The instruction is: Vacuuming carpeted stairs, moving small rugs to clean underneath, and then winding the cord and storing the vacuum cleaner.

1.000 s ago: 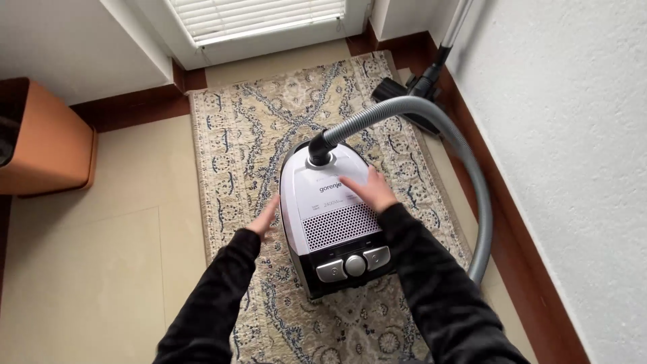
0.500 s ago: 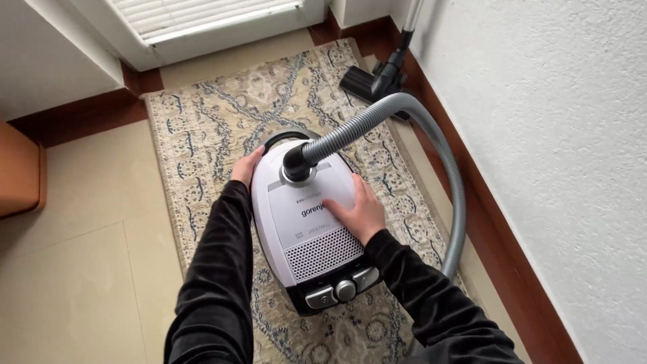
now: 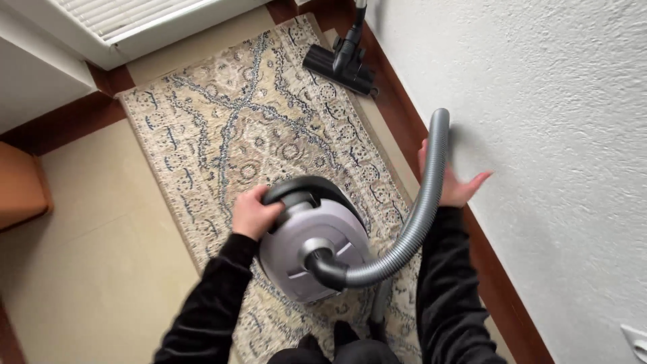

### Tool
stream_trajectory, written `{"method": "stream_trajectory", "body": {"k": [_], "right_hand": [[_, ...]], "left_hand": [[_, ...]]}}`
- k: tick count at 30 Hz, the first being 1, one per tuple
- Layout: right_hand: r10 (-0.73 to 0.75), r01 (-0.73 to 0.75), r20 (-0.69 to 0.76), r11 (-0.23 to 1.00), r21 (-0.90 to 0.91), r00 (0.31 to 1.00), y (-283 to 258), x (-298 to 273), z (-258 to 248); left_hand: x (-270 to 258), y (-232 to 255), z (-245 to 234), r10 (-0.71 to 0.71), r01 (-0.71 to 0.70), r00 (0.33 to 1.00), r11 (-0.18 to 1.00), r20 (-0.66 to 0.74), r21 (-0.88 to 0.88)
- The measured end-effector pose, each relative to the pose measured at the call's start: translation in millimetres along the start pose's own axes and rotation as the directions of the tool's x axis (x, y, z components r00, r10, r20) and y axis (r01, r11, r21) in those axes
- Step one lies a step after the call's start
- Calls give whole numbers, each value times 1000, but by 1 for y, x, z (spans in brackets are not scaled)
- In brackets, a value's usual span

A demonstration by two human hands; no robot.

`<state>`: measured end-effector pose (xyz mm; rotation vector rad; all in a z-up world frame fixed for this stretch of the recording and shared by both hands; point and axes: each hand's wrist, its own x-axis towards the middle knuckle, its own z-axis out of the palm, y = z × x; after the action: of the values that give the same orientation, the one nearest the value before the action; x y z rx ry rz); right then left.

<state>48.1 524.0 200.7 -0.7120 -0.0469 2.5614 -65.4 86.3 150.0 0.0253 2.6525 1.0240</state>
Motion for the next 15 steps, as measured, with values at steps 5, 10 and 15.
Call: {"method": "stream_trajectory", "body": {"k": [5,10,15], "right_hand": [[49,-188,-218,709,-680,975,-101,42,0],[373,-94,176,603,-792,911,-117,-150,85],[553,6,448,624,-781,702,-94,-320,266]], "left_hand": [[-118,10,20,103,-114,990,987,95,116],[-185,53,5,48,-189,846,958,531,214],[-220,68,42,1,-340,585,908,811,244]]}}
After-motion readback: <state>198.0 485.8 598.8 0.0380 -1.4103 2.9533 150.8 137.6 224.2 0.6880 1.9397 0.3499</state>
